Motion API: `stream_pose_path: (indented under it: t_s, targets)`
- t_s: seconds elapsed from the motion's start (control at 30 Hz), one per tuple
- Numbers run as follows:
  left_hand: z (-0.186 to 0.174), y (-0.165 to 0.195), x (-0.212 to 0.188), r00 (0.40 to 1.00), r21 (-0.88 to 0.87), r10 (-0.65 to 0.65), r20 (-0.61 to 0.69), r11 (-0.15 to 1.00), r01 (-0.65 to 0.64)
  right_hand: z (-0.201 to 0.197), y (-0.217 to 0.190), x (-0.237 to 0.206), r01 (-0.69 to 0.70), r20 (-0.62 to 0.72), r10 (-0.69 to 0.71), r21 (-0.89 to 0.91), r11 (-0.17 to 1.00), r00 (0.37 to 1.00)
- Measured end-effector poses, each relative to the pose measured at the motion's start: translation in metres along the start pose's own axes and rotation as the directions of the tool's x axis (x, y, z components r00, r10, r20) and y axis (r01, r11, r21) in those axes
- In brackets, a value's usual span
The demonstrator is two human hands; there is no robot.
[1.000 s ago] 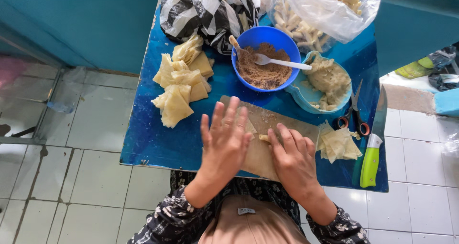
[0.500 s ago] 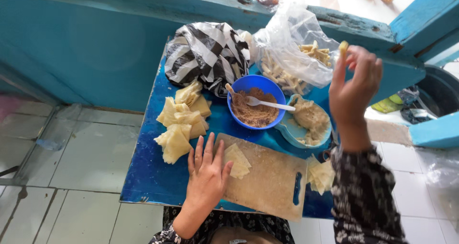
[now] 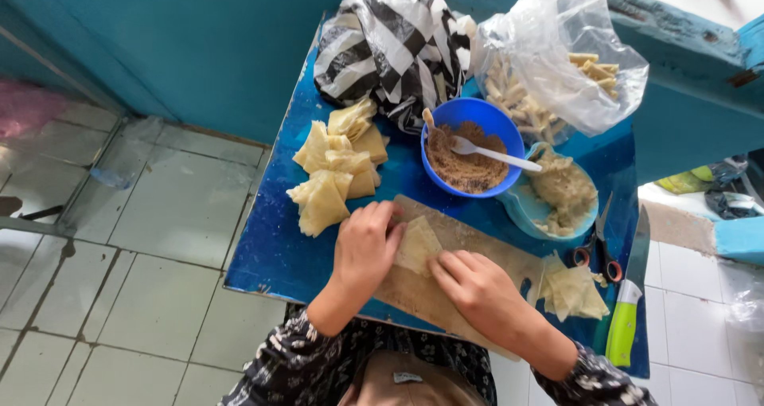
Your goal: The person folds thin dough wrappers into triangular pastries on a cutting board, pressing the seams closed by hand, and occasionally sprinkles a brown sugar mixture over the dough using a spoon from a blue bowl. They briefly use a knife to separate dough pieces and place finished pastries with the growing pile.
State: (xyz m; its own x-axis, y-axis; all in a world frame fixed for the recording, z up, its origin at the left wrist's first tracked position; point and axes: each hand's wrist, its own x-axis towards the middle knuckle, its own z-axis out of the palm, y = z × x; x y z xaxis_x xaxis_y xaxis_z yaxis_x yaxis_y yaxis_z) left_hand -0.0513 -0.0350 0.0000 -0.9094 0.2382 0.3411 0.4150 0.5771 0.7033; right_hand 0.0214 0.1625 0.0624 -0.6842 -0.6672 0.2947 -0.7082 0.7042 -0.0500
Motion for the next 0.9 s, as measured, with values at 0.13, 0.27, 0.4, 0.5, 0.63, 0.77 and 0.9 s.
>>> stream_pose_path:
  t_s: [0.13, 0.27, 0.4, 0.5, 0.63, 0.77, 0.9]
  targets:
    - [0.005, -0.001, 0.003, 0.993, -0.078, -0.091, 0.07, 0.992, 0.096, 0.009, 0.0, 0.004, 0.059, 0.092, -0.052, -0.07, 0.996, 0.994]
    - [0.008, -0.004, 0.002, 0.996, -0.083, -0.078, 0.031, 0.993, 0.08, 0.006, -0.006, -0.013, 0.085, 0.197, -0.054, -0.153, 0.985, 0.979]
    - [0.009, 0.001, -0.008, 0.995, 0.123, 0.053, -0.082, 0.991, -0.043, -0.012, -0.027, -0.047, -0.008, 0.279, 0.069, -0.213, 0.977, 0.958]
    - [0.01, 0.022, -0.032, 0.982, 0.345, 0.145, -0.119, 0.934, -0.096, -0.015, -0.036, -0.062, -0.058, 0.199, 0.107, -0.237, 0.97, 0.974]
    - [0.014, 0.052, -0.066, 0.987, 0.183, 0.143, 0.077, 0.971, -0.155, -0.012, -0.037, -0.073, -0.314, 0.075, 0.314, -0.008, 0.949, 0.946]
    - [0.028, 0.055, -0.066, 0.985, 0.153, 0.11, 0.131, 0.98, -0.129, -0.013, 0.018, -0.061, -0.411, -0.333, 0.392, 0.015, 0.911, 0.857]
    - [0.042, 0.056, -0.065, 0.98, 0.194, 0.144, 0.139, 0.966, -0.17, -0.006, 0.104, -0.021, -0.658, -0.291, 0.711, 0.27, 0.703, 0.64]
